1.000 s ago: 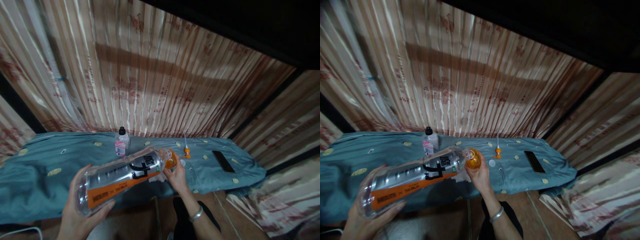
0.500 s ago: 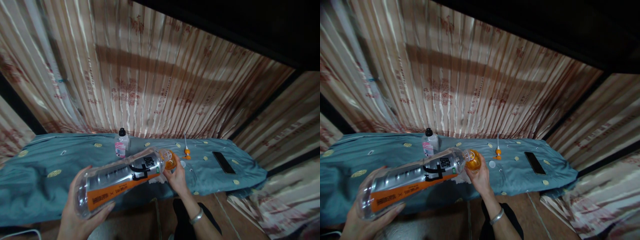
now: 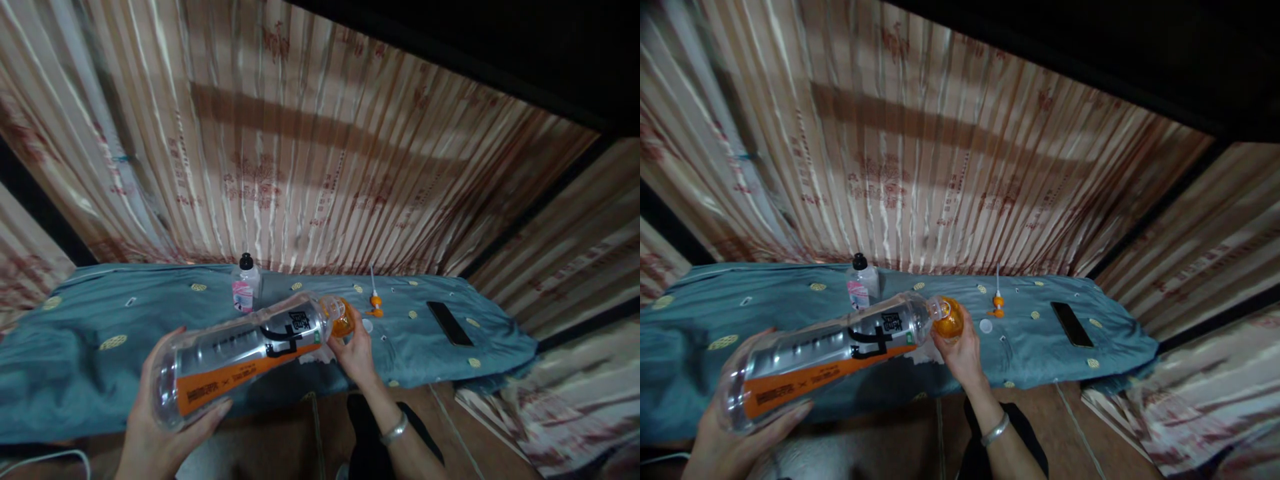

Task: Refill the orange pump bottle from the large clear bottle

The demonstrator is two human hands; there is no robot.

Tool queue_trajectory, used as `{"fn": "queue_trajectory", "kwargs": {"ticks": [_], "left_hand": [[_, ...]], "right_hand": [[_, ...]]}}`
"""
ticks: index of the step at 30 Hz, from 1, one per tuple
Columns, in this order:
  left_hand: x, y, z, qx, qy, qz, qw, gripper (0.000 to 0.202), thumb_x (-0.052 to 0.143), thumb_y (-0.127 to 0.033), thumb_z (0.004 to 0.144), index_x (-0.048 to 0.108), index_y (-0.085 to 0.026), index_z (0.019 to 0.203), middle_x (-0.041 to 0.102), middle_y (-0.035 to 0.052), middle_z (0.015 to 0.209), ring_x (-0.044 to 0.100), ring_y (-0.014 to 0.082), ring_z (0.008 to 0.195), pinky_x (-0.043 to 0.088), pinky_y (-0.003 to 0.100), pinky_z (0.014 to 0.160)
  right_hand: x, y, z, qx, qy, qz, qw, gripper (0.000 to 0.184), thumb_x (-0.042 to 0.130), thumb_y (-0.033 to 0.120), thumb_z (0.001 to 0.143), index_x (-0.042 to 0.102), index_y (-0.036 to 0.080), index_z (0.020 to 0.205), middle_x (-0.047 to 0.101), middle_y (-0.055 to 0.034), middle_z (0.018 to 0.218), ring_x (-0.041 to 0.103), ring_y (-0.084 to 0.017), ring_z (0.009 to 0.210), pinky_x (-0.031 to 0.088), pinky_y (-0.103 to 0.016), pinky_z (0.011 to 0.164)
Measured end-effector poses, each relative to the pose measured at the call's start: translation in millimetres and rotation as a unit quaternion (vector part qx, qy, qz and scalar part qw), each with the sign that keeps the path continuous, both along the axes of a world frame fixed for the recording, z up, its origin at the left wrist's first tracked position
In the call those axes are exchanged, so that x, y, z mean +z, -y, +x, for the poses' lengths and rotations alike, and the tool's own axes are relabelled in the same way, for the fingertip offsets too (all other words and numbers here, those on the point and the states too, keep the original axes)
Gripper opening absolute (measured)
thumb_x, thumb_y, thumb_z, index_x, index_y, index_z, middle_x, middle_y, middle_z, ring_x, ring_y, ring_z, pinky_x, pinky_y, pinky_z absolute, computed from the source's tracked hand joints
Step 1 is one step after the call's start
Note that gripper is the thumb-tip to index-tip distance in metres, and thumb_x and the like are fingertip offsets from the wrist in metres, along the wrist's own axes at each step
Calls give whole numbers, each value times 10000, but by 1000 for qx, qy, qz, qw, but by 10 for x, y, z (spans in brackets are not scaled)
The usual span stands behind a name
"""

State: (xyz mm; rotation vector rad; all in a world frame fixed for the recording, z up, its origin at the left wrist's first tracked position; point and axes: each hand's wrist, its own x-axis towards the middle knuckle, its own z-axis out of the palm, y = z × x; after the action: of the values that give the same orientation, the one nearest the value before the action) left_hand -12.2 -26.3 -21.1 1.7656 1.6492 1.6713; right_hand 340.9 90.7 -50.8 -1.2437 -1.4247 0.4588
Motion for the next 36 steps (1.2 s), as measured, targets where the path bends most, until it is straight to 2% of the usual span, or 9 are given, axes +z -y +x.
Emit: {"fn": "queue_trajectory", "kwargs": {"ticks": [5, 15, 19, 21, 23, 25, 29, 36], "left_hand": [[4, 1, -9, -1, -26, 17, 1000, 1012, 969, -575, 800, 560, -293, 1682, 806, 97, 1472, 862, 319, 1249, 715, 407, 1010], [105, 18, 17, -10, -63, 37, 997, 1011, 951, -556, 861, 506, -249, 1716, 828, 90, 1389, 881, 296, 1135, 752, 368, 908], [142, 34, 66, -4, -73, 41, 996, 1002, 930, -617, 874, 517, -233, 1703, 834, 91, 1364, 881, 293, 1103, 752, 361, 873], [186, 52, 150, 22, -66, 36, 997, 999, 899, -701, 874, 555, -209, 1673, 826, 106, 1371, 871, 299, 1125, 746, 374, 901], [248, 74, 263, 60, -23, 12, 998, 1033, 848, -806, 868, 583, -183, 1649, 808, 126, 1398, 850, 319, 1182, 737, 411, 962], [309, 97, 367, 70, 21, -10, 997, 1076, 834, -864, 841, 594, -183, 1638, 805, 130, 1393, 849, 327, 1166, 741, 429, 951], [353, 122, 455, 75, 62, -31, 995, 1098, 860, -877, 794, 610, -211, 1629, 802, 141, 1409, 833, 379, 1226, 728, 517, 1037], [281, 117, 432, 79, 88, -41, 992, 1056, 892, -830, 766, 625, -273, 1622, 791, 121, 1451, 808, 416, 1290, 665, 620, 1167]], "right_hand": [[-9, 4, 11, -2, 8, 1, 1000, 772, 915, 493, 811, 689, 212, 1493, 852, -157, 1390, 838, -381, 1278, 687, -554, 1138], [-15, 5, 20, -2, 23, 2, 1000, 745, 890, 481, 840, 684, 207, 1501, 844, -161, 1405, 836, -380, 1287, 671, -563, 1169], [-28, 7, 25, -3, 23, 1, 1000, 774, 891, 487, 837, 671, 194, 1519, 841, -179, 1411, 837, -392, 1283, 687, -572, 1136], [-29, 7, 24, -3, 24, 6, 1000, 771, 895, 485, 836, 673, 198, 1517, 840, -178, 1417, 834, -394, 1292, 693, -566, 1124], [-22, 9, 22, -6, 24, 8, 1000, 758, 900, 484, 834, 681, 202, 1502, 845, -174, 1408, 834, -394, 1293, 689, -568, 1133], [-8, 12, 19, -9, 21, 8, 1000, 748, 903, 488, 830, 685, 201, 1485, 850, -172, 1392, 835, -397, 1290, 678, -577, 1153], [20, 25, 11, -1, 14, 4, 1000, 736, 895, 496, 843, 680, 194, 1479, 854, -176, 1376, 842, -393, 1268, 681, -576, 1145], [-16, 25, 16, -2, 22, 3, 1000, 757, 902, 500, 850, 681, 209, 1512, 840, -171, 1402, 832, -393, 1278, 681, -576, 1137]]}}
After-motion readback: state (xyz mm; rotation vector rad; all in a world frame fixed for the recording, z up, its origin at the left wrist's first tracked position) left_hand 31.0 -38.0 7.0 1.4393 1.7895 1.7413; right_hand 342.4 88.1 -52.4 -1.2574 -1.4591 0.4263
